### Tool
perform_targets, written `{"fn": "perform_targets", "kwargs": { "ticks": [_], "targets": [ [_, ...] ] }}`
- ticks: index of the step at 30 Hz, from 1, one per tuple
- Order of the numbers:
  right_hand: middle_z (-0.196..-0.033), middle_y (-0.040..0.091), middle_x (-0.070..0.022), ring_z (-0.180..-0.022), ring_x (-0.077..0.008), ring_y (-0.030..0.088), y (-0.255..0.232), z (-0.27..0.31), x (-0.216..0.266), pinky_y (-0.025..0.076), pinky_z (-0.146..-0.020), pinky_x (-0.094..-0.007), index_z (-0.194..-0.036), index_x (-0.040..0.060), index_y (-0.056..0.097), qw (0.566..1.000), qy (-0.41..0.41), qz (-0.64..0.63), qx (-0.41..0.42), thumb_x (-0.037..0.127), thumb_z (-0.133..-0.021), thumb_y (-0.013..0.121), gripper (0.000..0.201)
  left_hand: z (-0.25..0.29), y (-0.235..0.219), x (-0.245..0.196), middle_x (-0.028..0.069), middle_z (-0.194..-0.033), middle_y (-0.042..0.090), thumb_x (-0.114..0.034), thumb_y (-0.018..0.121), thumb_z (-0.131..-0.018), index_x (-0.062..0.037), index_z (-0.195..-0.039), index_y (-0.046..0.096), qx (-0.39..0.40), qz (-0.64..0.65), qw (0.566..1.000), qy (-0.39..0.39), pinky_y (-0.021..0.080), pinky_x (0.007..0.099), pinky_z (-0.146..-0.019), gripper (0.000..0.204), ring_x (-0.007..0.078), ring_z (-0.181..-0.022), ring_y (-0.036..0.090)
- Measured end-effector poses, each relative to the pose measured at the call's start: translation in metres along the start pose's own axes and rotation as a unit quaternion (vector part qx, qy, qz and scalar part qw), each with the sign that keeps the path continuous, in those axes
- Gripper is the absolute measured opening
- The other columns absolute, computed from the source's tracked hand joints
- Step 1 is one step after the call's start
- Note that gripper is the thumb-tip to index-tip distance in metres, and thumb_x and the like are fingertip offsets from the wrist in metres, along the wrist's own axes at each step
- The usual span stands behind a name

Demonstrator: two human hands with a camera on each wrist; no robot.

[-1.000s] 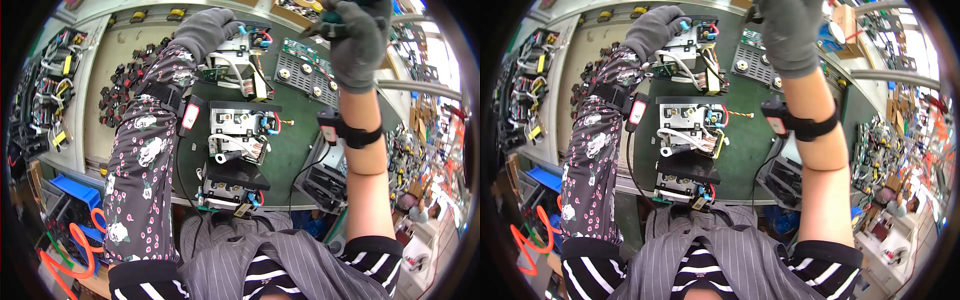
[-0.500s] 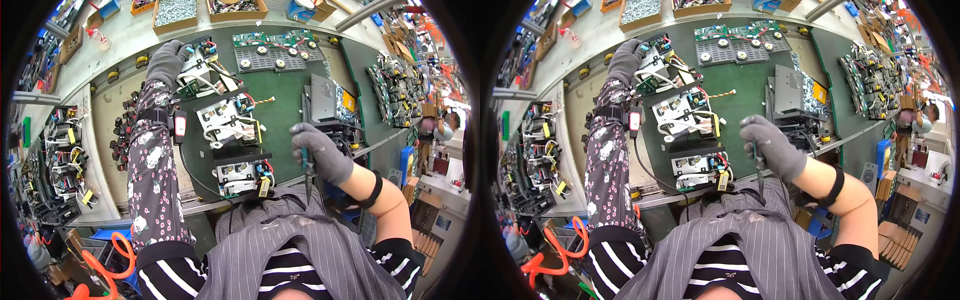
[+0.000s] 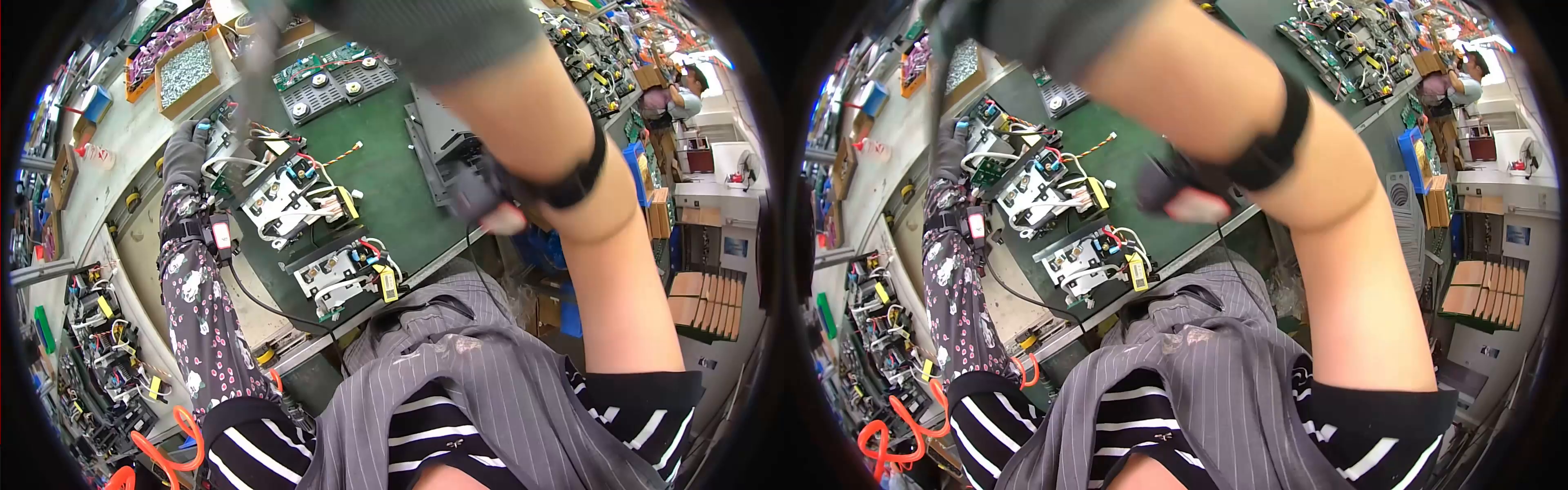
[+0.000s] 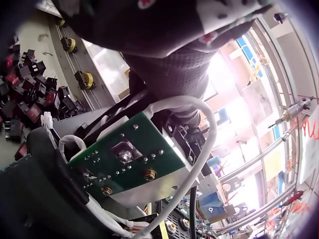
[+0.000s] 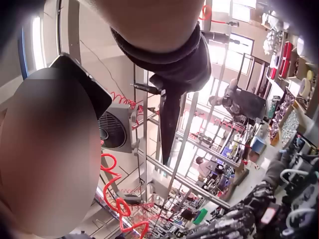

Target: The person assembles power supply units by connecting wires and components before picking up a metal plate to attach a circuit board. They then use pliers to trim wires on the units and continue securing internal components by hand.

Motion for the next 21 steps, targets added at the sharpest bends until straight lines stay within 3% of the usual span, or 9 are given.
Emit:
{"fn": "perform_targets", "kwargs": {
  "ticks": [5, 9, 10, 12, 13, 16, 18, 19, 21],
  "targets": [
    [-0.076, 0.052, -0.0051, -0.059, -0.0068, 0.048, -0.049, 0.152, -0.029, 0.04, -0.046, -0.0242, -0.102, 0.0044, 0.048, 0.914, 0.231, 0.244, -0.226, 0.017, -0.081, 0.058, 0.027, -0.001, 0.0, -0.003, 0.0188, -0.099, 0.065, -0.043, 0.053, -0.091, -0.0109, -0.105, 0.063, -0.001, -0.021, 1.0, -0.005, 0.046, 0.0418, -0.081, 0.036, 0.0356, -0.093, 0.06],
    [-0.083, 0.053, -0.0083, -0.069, -0.0172, 0.056, -0.116, 0.203, -0.093, 0.048, -0.064, -0.0284, -0.113, 0.0024, 0.045, 0.689, 0.429, 0.508, -0.289, 0.028, -0.077, 0.065, 0.049, 0.007, -0.008, -0.019, 0.0184, -0.099, 0.064, -0.04, 0.055, -0.09, -0.0093, -0.103, 0.063, 0.0, -0.019, 1.0, -0.02, 0.046, 0.0419, -0.081, 0.035, 0.0346, -0.094, 0.06],
    [-0.083, 0.053, -0.0083, -0.069, -0.0172, 0.056, -0.145, 0.218, -0.116, 0.048, -0.064, -0.0284, -0.113, 0.0024, 0.045, 0.696, 0.426, 0.505, -0.281, 0.028, -0.077, 0.065, 0.049, 0.002, 0.003, -0.009, 0.0178, -0.099, 0.065, -0.04, 0.055, -0.09, -0.0098, -0.104, 0.064, 0.002, 0.0, 1.0, 0.004, 0.046, 0.0414, -0.082, 0.034, 0.034, -0.095, 0.06],
    [-0.092, 0.054, -0.016, -0.086, -0.0278, 0.056, -0.199, 0.223, -0.154, 0.047, -0.079, -0.0363, -0.122, 0.0018, 0.04, 0.575, 0.268, 0.741, -0.219, 0.033, -0.076, 0.066, 0.061, 0.001, -0.001, 0.0, 0.0166, -0.099, 0.065, -0.037, 0.057, -0.089, -0.011, -0.105, 0.064, -0.021, -0.003, 0.999, 0.034, 0.046, 0.0402, -0.084, 0.031, 0.0326, -0.096, 0.06],
    [-0.092, 0.054, -0.016, -0.086, -0.0278, 0.056, -0.204, 0.216, -0.161, 0.047, -0.079, -0.0363, -0.122, 0.0018, 0.04, 0.591, 0.258, 0.738, -0.199, 0.033, -0.076, 0.066, 0.061, 0.01, -0.006, -0.016, 0.0161, -0.098, 0.065, -0.035, 0.058, -0.089, -0.0118, -0.105, 0.064, -0.036, -0.024, 0.998, 0.042, 0.046, 0.0396, -0.085, 0.03, 0.032, -0.096, 0.06],
    [-0.097, 0.056, -0.0179, -0.102, -0.0316, 0.052, -0.204, 0.198, -0.174, 0.042, -0.088, -0.0431, -0.121, 0.0022, 0.042, 0.515, 0.22, 0.799, -0.219, 0.033, -0.072, 0.068, 0.063, 0.013, -0.004, -0.01, 0.0155, -0.101, 0.064, -0.028, 0.059, -0.089, -0.0095, -0.108, 0.063, -0.037, 0.056, 0.996, 0.053, 0.045, 0.0378, -0.088, 0.026, 0.0296, -0.097, 0.06],
    [-0.1, 0.057, -0.0158, -0.103, -0.0312, 0.053, -0.172, 0.172, -0.155, 0.043, -0.087, -0.0418, -0.12, 0.0049, 0.046, 0.438, 0.065, 0.888, -0.123, 0.027, -0.076, 0.065, 0.053, 0.02, -0.006, -0.011, 0.0157, -0.103, 0.063, -0.023, 0.06, -0.09, -0.0076, -0.108, 0.063, -0.052, 0.094, 0.993, 0.056, 0.045, 0.0363, -0.088, 0.024, 0.0279, -0.098, 0.059],
    [-0.1, 0.057, -0.0158, -0.103, -0.0312, 0.053, -0.156, 0.151, -0.144, 0.043, -0.087, -0.0418, -0.12, 0.0049, 0.046, 0.44, 0.058, 0.889, -0.118, 0.027, -0.076, 0.065, 0.053, 0.021, -0.004, -0.009, 0.0153, -0.102, 0.063, -0.024, 0.06, -0.09, -0.0077, -0.108, 0.063, -0.076, 0.104, 0.989, 0.077, 0.046, 0.0362, -0.087, 0.024, 0.0272, -0.098, 0.059],
    [-0.097, 0.057, -0.011, -0.098, -0.0301, 0.054, -0.128, 0.091, -0.132, 0.044, -0.085, -0.0392, -0.115, 0.0081, 0.052, 0.615, -0.046, 0.787, -0.012, 0.017, -0.081, 0.057, 0.035, 0.021, 0.009, -0.003, 0.0144, -0.096, 0.061, -0.025, 0.062, -0.089, -0.0064, -0.105, 0.064, -0.123, 0.114, 0.983, 0.076, 0.047, 0.0359, -0.084, 0.025, 0.0262, -0.092, 0.059]
  ]
}}
Point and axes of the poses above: each hand's wrist, its own z-axis away from the middle knuckle, its own y-axis out of the palm, x = y × z, the point moved 1 cm from there along -z, towards the middle knuckle
